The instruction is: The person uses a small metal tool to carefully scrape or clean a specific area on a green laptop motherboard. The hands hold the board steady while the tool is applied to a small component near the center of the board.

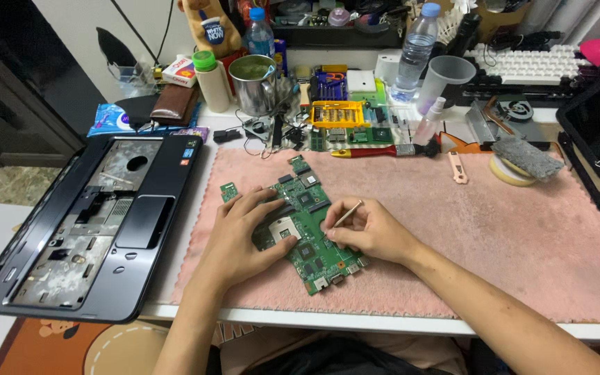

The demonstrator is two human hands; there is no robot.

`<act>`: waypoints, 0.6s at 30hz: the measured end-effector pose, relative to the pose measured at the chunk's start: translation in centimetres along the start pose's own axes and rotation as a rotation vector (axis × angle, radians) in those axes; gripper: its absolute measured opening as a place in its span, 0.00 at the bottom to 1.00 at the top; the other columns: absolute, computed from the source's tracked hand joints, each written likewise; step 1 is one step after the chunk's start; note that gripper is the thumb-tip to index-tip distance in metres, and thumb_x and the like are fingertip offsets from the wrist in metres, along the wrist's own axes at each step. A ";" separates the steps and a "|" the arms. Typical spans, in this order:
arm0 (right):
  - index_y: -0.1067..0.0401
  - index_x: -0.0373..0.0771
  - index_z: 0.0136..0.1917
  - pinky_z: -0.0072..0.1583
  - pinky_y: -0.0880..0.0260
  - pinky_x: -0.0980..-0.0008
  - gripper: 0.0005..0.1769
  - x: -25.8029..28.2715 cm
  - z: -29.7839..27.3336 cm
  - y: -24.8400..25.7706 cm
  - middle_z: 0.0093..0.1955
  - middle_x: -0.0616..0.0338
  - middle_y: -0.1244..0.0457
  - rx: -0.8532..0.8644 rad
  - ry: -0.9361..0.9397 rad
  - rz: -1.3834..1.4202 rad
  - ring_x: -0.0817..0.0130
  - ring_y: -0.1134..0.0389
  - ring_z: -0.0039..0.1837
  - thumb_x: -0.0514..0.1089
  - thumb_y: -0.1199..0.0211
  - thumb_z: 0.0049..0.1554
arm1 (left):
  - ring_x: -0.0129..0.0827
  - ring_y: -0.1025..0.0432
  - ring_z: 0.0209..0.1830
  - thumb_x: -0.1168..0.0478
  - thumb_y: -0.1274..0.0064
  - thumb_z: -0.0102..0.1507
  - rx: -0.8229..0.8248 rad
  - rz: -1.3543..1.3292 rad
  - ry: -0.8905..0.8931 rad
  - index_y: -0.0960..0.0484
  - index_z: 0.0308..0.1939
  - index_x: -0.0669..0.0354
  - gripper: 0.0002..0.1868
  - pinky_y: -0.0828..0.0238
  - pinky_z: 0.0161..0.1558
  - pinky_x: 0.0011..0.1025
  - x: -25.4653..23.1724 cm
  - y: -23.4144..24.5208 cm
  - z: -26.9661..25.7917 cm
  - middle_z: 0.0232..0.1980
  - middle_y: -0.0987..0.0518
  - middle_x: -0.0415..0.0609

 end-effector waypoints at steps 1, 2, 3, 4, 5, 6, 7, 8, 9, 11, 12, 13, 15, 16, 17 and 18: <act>0.19 0.38 0.52 0.44 0.26 0.73 0.04 0.2 0.0 0.0 0.42 0.58 0.27 -0.001 0.004 0.001 0.72 0.27 0.40 0.36 0.25 0.64 | 0.44 0.30 0.82 0.34 0.34 0.62 -0.001 0.003 -0.002 0.13 0.72 0.44 0.37 0.44 0.76 0.51 0.0 0.0 0.0 0.80 0.19 0.47; 0.17 0.37 0.51 0.47 0.24 0.74 0.04 0.3 0.0 -0.1 0.45 0.59 0.25 0.002 0.002 -0.016 0.73 0.25 0.44 0.35 0.23 0.62 | 0.44 0.30 0.82 0.33 0.34 0.63 0.002 0.005 -0.004 0.13 0.72 0.44 0.38 0.44 0.76 0.51 0.0 0.0 0.1 0.80 0.20 0.47; 0.14 0.37 0.50 0.51 0.22 0.75 0.05 0.5 0.1 -0.1 0.48 0.59 0.22 0.007 0.000 -0.034 0.75 0.24 0.48 0.34 0.21 0.60 | 0.44 0.30 0.82 0.33 0.34 0.63 0.003 0.006 -0.005 0.13 0.72 0.44 0.38 0.44 0.76 0.51 0.0 0.0 0.1 0.80 0.20 0.47; 0.14 0.37 0.50 0.51 0.22 0.75 0.05 0.5 0.0 -0.3 0.48 0.59 0.22 0.008 0.004 -0.035 0.75 0.24 0.48 0.34 0.21 0.60 | 0.44 0.30 0.82 0.33 0.34 0.63 0.000 0.009 -0.006 0.13 0.72 0.44 0.38 0.44 0.76 0.51 -0.1 0.3 -0.1 0.80 0.20 0.47; 0.14 0.38 0.47 0.52 0.22 0.74 0.04 0.6 -0.1 -0.2 0.50 0.57 0.22 0.001 0.000 -0.061 0.73 0.23 0.49 0.34 0.21 0.59 | 0.43 0.30 0.82 0.34 0.34 0.63 0.003 0.002 -0.010 0.13 0.72 0.45 0.37 0.44 0.76 0.51 -0.3 0.4 0.1 0.79 0.19 0.47; 0.15 0.40 0.43 0.53 0.22 0.72 0.05 0.6 -0.2 -0.1 0.52 0.55 0.22 -0.006 -0.004 -0.086 0.71 0.22 0.51 0.33 0.20 0.57 | 0.42 0.31 0.83 0.35 0.34 0.63 0.006 -0.005 -0.013 0.13 0.72 0.45 0.37 0.43 0.76 0.51 -0.5 0.4 0.2 0.79 0.19 0.46; 0.15 0.40 0.43 0.53 0.22 0.72 0.05 0.2 -0.2 0.1 0.52 0.55 0.22 -0.007 -0.005 -0.089 0.71 0.22 0.51 0.33 0.20 0.57 | 0.42 0.31 0.83 0.35 0.34 0.63 0.004 -0.008 -0.014 0.13 0.72 0.45 0.37 0.43 0.76 0.51 -0.5 0.4 0.3 0.79 0.19 0.46; 0.16 0.39 0.42 0.53 0.22 0.72 0.07 -0.2 -0.1 0.2 0.52 0.54 0.24 0.004 0.025 -0.048 0.70 0.22 0.52 0.31 0.20 0.57 | 0.42 0.30 0.83 0.35 0.33 0.63 0.001 -0.005 -0.013 0.13 0.72 0.44 0.37 0.43 0.75 0.51 -0.5 0.4 0.3 0.79 0.19 0.45; 0.18 0.39 0.42 0.54 0.22 0.72 0.09 -0.6 -0.1 0.0 0.51 0.53 0.25 0.019 0.055 -0.003 0.70 0.22 0.53 0.30 0.21 0.58 | 0.42 0.30 0.82 0.35 0.32 0.62 0.000 0.000 -0.006 0.13 0.72 0.44 0.37 0.42 0.74 0.51 -0.4 0.4 0.1 0.79 0.19 0.45; 0.18 0.39 0.41 0.52 0.21 0.72 0.09 0.2 -0.4 -0.1 0.50 0.53 0.26 0.029 0.060 0.002 0.69 0.23 0.52 0.30 0.20 0.57 | 0.43 0.30 0.83 0.34 0.33 0.62 0.000 0.003 -0.009 0.13 0.72 0.44 0.37 0.42 0.74 0.51 -0.4 0.3 0.1 0.79 0.19 0.46; 0.19 0.38 0.41 0.50 0.20 0.72 0.09 0.6 -0.4 -0.2 0.49 0.53 0.26 0.035 0.068 0.007 0.69 0.23 0.50 0.30 0.20 0.57 | 0.44 0.31 0.83 0.34 0.33 0.63 0.000 0.006 -0.017 0.14 0.73 0.44 0.38 0.42 0.74 0.51 -0.3 0.3 0.1 0.79 0.19 0.46; 0.19 0.38 0.41 0.50 0.20 0.72 0.09 0.5 -0.4 -0.3 0.49 0.53 0.26 0.038 0.068 0.007 0.69 0.23 0.50 0.30 0.20 0.57 | 0.44 0.31 0.83 0.34 0.33 0.63 -0.001 0.007 -0.015 0.14 0.73 0.44 0.38 0.42 0.74 0.51 -0.2 0.2 0.0 0.79 0.19 0.46; 0.19 0.38 0.40 0.55 0.22 0.70 0.10 0.6 -0.5 -0.4 0.47 0.52 0.27 0.055 0.114 0.033 0.68 0.23 0.53 0.31 0.18 0.56 | 0.46 0.30 0.82 0.34 0.33 0.63 -0.006 0.017 -0.031 0.14 0.73 0.43 0.38 0.42 0.75 0.52 -0.1 0.0 0.0 0.79 0.20 0.47; 0.19 0.38 0.40 0.55 0.22 0.70 0.10 0.6 -0.4 -0.4 0.47 0.52 0.27 0.057 0.113 0.033 0.68 0.23 0.53 0.31 0.18 0.56 | 0.46 0.30 0.82 0.34 0.33 0.63 -0.006 0.017 -0.029 0.14 0.73 0.43 0.38 0.42 0.75 0.52 -0.2 0.1 0.1 0.79 0.20 0.47; 0.19 0.38 0.41 0.54 0.21 0.70 0.10 0.6 -0.4 -0.4 0.47 0.51 0.27 0.055 0.114 0.035 0.68 0.23 0.52 0.30 0.18 0.56 | 0.45 0.31 0.82 0.34 0.33 0.63 -0.002 0.009 -0.023 0.14 0.73 0.43 0.37 0.43 0.75 0.51 -0.3 0.2 0.1 0.80 0.20 0.46; 0.18 0.37 0.41 0.53 0.20 0.70 0.09 0.6 -0.5 -0.4 0.47 0.51 0.27 0.054 0.116 0.036 0.68 0.23 0.51 0.30 0.18 0.56 | 0.45 0.32 0.83 0.34 0.34 0.63 0.003 0.001 -0.017 0.14 0.73 0.44 0.37 0.43 0.75 0.51 -0.4 0.3 0.0 0.80 0.20 0.46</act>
Point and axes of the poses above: each hand's wrist, its own z-axis towards the middle knuckle, its own y-axis out of the back of the hand, x = y × z, the point moved 6 cm from there along z, towards the middle knuckle
